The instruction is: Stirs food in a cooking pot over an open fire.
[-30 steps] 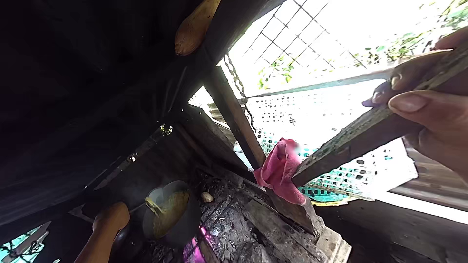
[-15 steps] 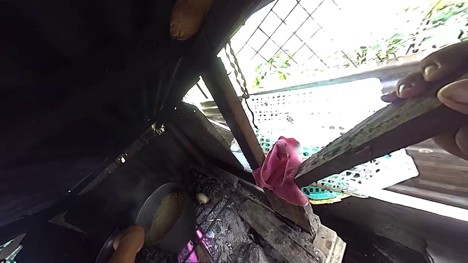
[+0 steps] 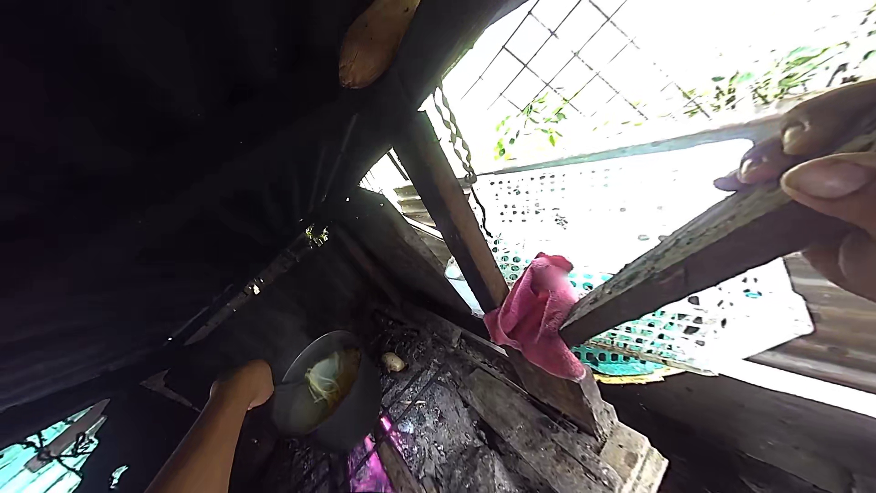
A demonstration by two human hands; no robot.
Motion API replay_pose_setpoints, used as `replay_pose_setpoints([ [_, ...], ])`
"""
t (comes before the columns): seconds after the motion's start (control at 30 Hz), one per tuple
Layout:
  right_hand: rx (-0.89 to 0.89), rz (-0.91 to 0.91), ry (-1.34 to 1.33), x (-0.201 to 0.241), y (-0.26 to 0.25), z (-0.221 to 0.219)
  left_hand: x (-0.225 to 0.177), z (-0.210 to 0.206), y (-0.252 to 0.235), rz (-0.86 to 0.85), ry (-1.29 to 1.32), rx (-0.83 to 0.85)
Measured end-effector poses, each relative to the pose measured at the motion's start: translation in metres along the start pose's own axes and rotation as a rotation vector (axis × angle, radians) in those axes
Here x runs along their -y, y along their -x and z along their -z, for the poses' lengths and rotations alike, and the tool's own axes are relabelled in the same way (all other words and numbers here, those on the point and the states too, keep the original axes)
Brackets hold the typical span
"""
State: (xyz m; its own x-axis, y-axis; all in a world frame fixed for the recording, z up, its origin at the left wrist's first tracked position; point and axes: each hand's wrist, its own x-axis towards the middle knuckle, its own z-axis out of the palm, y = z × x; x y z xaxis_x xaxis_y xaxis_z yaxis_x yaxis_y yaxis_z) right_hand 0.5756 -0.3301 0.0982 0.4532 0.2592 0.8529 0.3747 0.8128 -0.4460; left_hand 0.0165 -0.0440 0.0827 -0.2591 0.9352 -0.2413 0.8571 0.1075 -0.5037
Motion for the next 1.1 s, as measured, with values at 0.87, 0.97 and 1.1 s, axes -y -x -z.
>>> replay_pose_setpoints([
  [0.87,0.037,0.014,-0.033,0.004,-0.004,0.003,-0.002,-0.011,-0.009,-0.198,-0.130,-0.040],
  [0.97,0.045,0.030,-0.013,0.003,-0.004,0.006,0.000,0.018,-0.007,-0.129,-0.144,-0.134],
  [1.1,0.046,0.051,-0.005,0.003,-0.003,0.006,-0.031,0.003,-0.029,-0.021,-0.094,-0.218],
])
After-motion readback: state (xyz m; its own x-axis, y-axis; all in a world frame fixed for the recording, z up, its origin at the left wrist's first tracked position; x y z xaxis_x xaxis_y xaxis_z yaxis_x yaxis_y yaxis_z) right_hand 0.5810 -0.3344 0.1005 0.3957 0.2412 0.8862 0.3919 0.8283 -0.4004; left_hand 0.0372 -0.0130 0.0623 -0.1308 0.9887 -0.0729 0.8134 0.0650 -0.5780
